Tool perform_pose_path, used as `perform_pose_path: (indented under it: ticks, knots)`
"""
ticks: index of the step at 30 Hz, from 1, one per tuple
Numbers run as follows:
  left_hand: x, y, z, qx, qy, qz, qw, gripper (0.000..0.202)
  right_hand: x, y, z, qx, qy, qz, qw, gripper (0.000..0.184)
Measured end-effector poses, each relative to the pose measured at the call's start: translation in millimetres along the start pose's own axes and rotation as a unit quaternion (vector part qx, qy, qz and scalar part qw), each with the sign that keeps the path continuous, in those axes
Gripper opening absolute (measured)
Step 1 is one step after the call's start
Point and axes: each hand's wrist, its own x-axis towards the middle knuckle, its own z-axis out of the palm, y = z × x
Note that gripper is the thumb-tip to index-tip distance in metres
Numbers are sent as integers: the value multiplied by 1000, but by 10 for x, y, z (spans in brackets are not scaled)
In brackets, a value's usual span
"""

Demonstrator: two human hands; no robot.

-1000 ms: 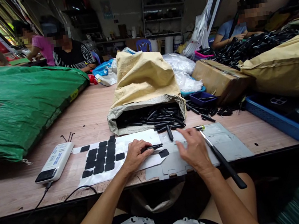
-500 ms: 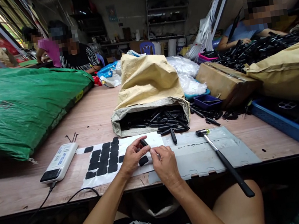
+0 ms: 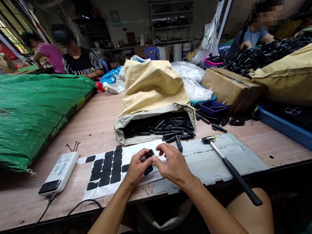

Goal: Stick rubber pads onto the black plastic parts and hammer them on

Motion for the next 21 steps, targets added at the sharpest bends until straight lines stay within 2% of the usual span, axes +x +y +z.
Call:
perform_pose_path:
  ticks: [4,9,16,21]
  knots:
    - [5,10,10,131,22,71,989,10,16,-55,7,-96,-17,-32,995,15]
    - [-16,63,55,228,20,84,970,10,10,12,0,-165,-52,-23,985,19]
    - [-60,55,94,294,-3,116,949,8,5,138,19,-142,-115,-4,983,16]
    - [-79,63,96,295,-11,132,946,9,-2,178,44,-113,-111,-63,985,15]
